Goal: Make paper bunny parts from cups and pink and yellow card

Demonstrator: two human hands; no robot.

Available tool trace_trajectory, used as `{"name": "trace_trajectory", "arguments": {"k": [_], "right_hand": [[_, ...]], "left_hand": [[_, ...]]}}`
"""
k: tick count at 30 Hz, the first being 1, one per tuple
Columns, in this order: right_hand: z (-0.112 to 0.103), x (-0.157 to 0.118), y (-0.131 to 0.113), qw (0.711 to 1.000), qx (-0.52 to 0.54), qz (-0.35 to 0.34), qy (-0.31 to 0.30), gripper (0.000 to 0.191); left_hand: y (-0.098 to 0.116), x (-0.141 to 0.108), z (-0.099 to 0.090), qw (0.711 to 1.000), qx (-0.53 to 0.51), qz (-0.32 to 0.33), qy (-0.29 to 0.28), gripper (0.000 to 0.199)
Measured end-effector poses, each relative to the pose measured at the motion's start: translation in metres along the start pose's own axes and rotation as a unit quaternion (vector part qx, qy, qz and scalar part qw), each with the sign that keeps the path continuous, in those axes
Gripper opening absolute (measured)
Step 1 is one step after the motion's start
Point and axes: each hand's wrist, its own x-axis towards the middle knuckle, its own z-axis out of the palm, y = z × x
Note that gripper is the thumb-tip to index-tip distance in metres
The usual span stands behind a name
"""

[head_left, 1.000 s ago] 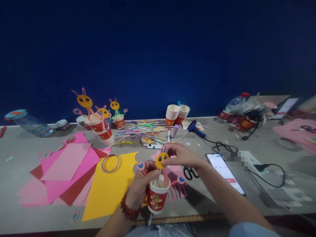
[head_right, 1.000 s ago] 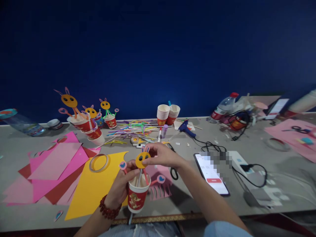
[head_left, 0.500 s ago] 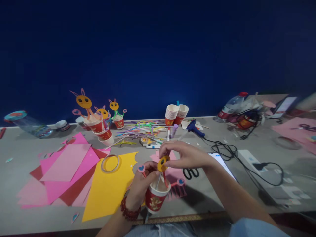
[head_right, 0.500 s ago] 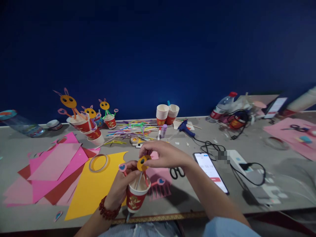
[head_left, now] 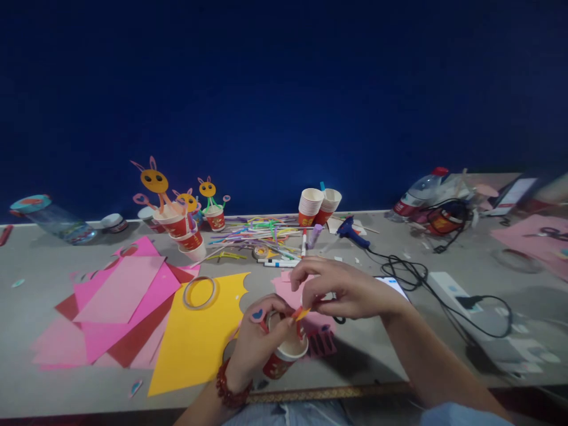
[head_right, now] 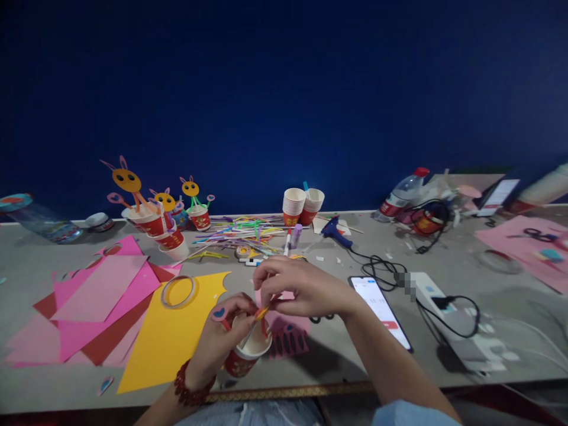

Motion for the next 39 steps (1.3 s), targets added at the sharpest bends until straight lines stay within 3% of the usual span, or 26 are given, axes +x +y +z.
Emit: {"name": "trace_trajectory", "arguments": {"k": [7, 13, 19, 31, 39], "right_hand": [[0.002, -0.003, -0.002, 1.0, -0.011, -0.001, 0.005, 0.013], [0.009, 0.003, 0.001, 0.998, 0.03, 0.029, 0.041, 0.007], [0.012, 0.005, 0.007, 0.997, 0.065, 0.011, 0.046, 0.008], [0.01, 0.0, 0.021, 0.99, 0.132, -0.037, 0.03, 0.016], [0.008, -0.004, 0.023, 0.988, 0.143, -0.061, 0.021, 0.023]], "left_hand": [[0.012, -0.002, 0.001, 0.997, 0.058, 0.043, 0.014, 0.007], [0.0, 0.0, 0.002, 0.999, -0.009, -0.021, 0.025, 0.003], [-0.008, 0.002, 0.003, 0.985, -0.138, -0.102, 0.013, 0.013], [-0.011, 0.001, 0.005, 0.978, -0.169, -0.125, 0.012, 0.021], [-0.016, -0.004, 0.007, 0.979, -0.161, -0.126, 0.004, 0.016]]}}
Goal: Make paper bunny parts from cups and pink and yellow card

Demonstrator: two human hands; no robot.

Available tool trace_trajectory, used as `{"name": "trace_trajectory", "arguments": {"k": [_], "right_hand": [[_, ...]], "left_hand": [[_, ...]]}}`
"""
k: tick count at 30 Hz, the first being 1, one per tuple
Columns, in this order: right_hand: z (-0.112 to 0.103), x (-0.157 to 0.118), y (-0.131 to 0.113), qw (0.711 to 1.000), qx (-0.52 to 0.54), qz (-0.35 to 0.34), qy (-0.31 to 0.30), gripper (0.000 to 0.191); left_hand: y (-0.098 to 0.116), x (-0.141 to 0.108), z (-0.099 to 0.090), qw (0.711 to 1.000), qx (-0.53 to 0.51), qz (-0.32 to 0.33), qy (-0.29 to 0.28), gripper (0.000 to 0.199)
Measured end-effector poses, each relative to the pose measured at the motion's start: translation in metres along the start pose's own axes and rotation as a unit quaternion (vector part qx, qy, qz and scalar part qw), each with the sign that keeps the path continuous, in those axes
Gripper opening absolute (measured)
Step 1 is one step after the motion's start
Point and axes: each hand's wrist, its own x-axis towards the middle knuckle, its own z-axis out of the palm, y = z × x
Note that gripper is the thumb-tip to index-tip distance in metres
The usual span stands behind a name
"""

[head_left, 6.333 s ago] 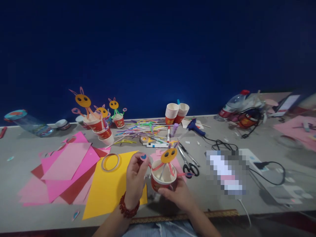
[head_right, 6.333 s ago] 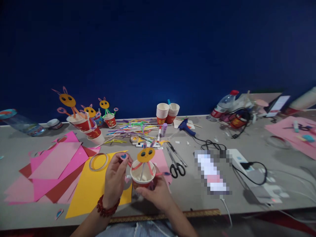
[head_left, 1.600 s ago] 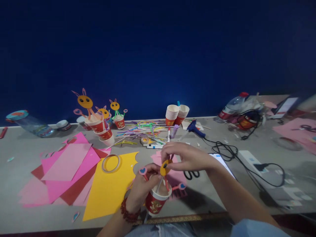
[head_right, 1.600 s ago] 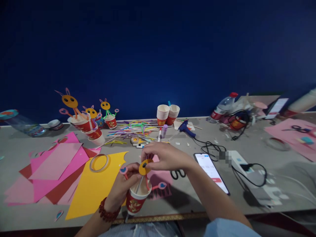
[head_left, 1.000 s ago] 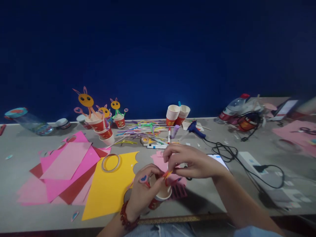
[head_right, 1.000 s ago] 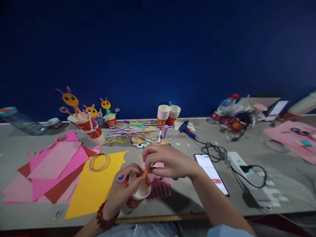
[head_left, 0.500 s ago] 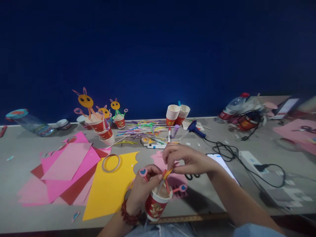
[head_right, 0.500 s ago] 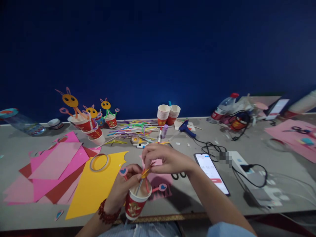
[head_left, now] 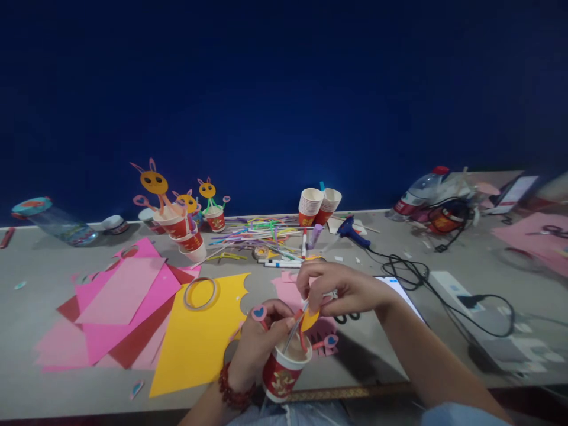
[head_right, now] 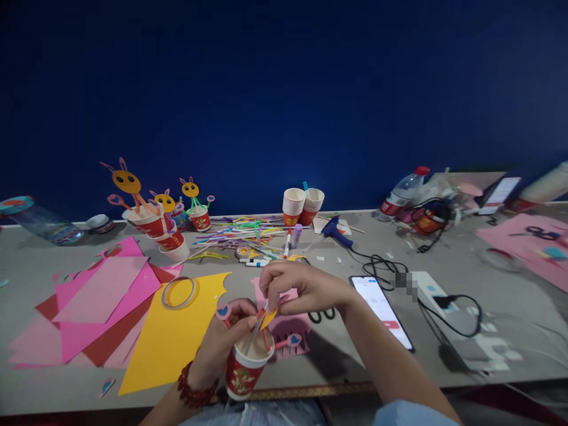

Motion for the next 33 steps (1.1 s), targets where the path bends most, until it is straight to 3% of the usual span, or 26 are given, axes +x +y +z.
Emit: {"name": "trace_trajectory", "arguments": {"k": [10, 13, 17, 20, 25, 33], "right_hand": [[-0.011, -0.008, 0.0, 0.999, 0.043, -0.01, -0.027, 0.025], [-0.017, -0.016, -0.006, 0.998, 0.049, 0.001, 0.042, 0.022], [-0.006, -0.016, -0.016, 0.979, -0.013, 0.132, 0.158, 0.011], [0.011, -0.006, -0.02, 0.961, -0.023, 0.196, 0.194, 0.014], [0.027, 0.009, -0.019, 0.96, -0.039, 0.229, 0.159, 0.021], [0.03, 0.012, -0.011, 0.956, -0.109, 0.237, 0.133, 0.023]], "left_hand": [[-0.002, -0.002, -0.003, 0.999, -0.024, -0.019, 0.017, 0.018], [-0.002, 0.0, -0.008, 0.996, -0.074, -0.029, 0.049, 0.021], [-0.003, 0.001, -0.01, 0.994, -0.082, -0.027, 0.063, 0.02], [-0.004, 0.002, -0.009, 0.996, -0.073, -0.017, 0.053, 0.017], [-0.004, 0.006, -0.006, 0.994, -0.088, -0.004, 0.063, 0.017], [-0.005, 0.007, -0.004, 0.988, -0.135, -0.016, 0.068, 0.019]]}}
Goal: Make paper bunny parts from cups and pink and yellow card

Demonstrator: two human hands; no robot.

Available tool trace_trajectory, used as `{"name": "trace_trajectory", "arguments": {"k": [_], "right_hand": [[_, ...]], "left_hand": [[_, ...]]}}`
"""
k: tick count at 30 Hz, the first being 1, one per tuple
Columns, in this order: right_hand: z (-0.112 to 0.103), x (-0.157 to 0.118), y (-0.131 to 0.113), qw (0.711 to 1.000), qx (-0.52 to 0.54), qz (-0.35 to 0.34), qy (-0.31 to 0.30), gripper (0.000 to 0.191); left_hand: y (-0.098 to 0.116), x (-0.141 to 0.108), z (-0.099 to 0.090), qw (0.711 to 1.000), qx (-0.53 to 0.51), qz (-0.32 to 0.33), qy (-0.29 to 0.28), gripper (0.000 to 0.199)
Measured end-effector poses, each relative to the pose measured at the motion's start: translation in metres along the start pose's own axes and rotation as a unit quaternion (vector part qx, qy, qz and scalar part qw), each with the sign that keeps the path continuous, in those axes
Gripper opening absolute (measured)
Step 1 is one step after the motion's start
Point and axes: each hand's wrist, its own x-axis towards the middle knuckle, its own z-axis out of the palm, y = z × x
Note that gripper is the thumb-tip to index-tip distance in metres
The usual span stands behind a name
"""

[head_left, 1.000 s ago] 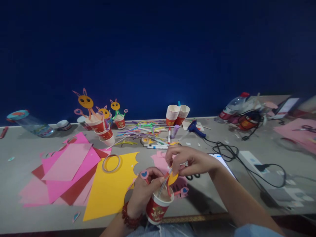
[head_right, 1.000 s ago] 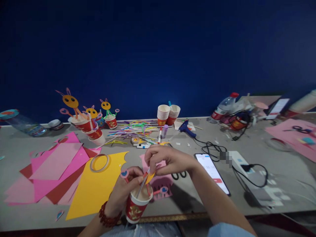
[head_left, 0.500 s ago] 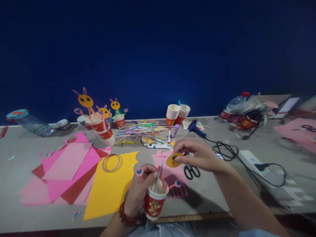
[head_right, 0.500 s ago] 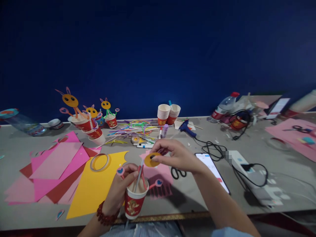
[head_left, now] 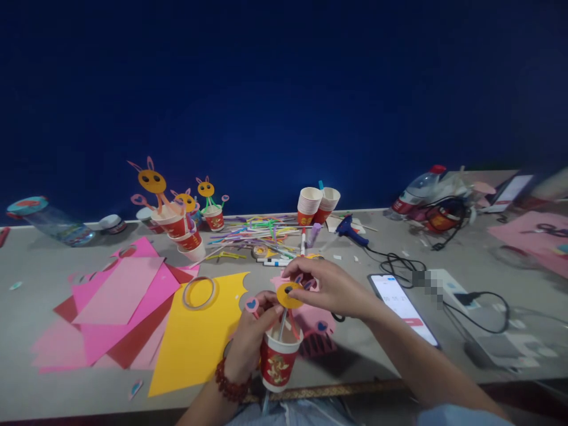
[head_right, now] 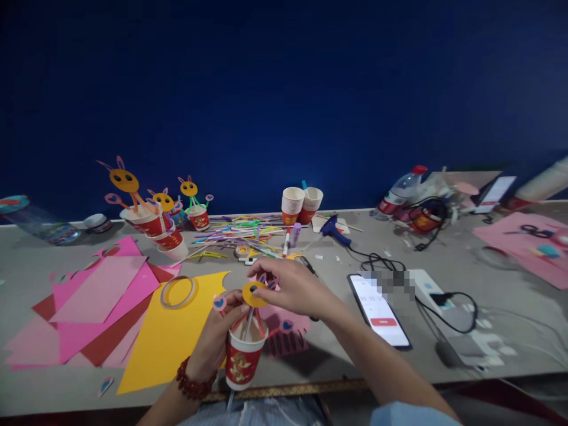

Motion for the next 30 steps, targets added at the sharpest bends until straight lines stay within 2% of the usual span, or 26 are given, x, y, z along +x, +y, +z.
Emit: {"name": "trace_trajectory", "arguments": {"k": [10, 19, 30], "right_hand": [[-0.007, 0.009, -0.002, 0.997, -0.061, 0.013, -0.04, 0.026], [-0.007, 0.013, -0.004, 0.994, -0.097, 0.021, -0.052, 0.03], [-0.013, 0.019, -0.004, 0.988, -0.116, -0.006, -0.106, 0.027]], "left_hand": [[0.003, 0.0, 0.005, 0.998, -0.042, -0.053, -0.007, 0.024], [0.002, 0.001, 0.006, 0.998, -0.033, -0.053, -0.012, 0.022], [-0.001, 0.0, 0.006, 0.998, -0.009, -0.06, -0.018, 0.024]]}}
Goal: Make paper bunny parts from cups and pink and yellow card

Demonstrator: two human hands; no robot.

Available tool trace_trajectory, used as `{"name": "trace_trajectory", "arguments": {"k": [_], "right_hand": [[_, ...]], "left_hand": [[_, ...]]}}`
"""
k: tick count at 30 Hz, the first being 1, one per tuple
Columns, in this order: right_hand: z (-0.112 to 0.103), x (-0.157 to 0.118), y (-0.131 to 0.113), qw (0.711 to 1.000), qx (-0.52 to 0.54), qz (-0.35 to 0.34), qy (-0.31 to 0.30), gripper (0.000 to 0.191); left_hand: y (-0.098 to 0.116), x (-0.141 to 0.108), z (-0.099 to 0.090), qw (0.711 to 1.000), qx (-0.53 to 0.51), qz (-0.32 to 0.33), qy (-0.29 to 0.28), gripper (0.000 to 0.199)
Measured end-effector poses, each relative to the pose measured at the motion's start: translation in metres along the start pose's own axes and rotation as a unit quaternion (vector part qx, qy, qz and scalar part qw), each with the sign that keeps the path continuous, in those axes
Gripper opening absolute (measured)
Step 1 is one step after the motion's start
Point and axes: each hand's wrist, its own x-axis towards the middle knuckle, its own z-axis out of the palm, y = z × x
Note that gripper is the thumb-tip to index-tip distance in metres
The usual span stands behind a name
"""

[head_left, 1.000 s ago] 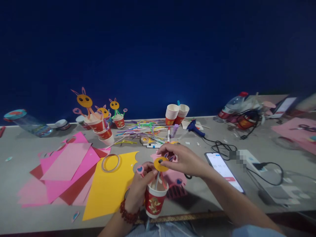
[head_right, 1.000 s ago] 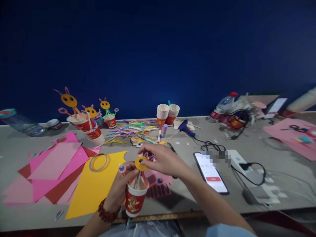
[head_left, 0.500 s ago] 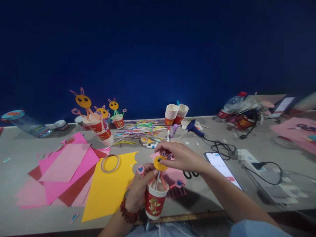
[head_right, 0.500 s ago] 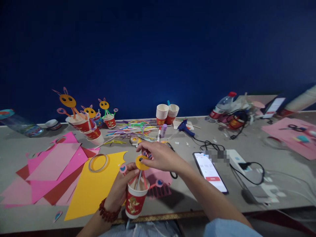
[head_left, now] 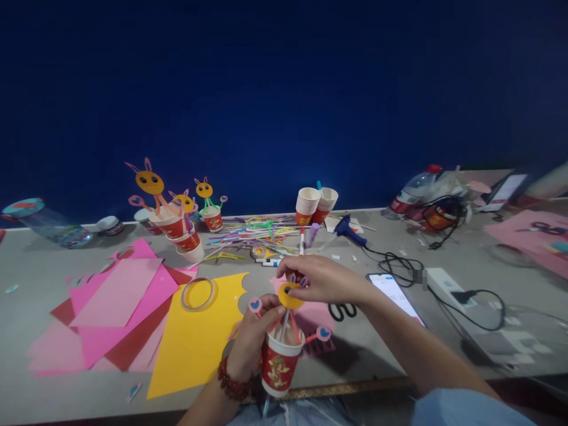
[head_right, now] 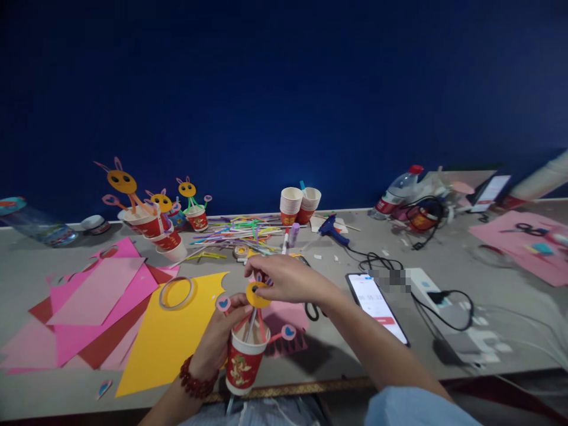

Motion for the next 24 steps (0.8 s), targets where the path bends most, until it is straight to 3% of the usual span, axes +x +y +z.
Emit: {"name": "trace_trajectory", "arguments": {"k": [15, 19, 24], "right_hand": [[-0.003, 0.005, -0.001, 0.999, -0.003, -0.021, -0.026, 0.03], [0.004, 0.003, 0.002, 1.0, 0.02, -0.002, 0.022, 0.035], [0.024, -0.008, 0.013, 0.984, 0.142, 0.062, 0.091, 0.035]], "left_hand": [[-0.005, 0.002, -0.002, 1.0, 0.024, 0.01, 0.011, 0.029], [-0.004, 0.002, -0.002, 0.999, 0.027, 0.012, 0.03, 0.032], [-0.001, 0.003, -0.003, 0.999, 0.017, 0.019, 0.039, 0.033]]}}
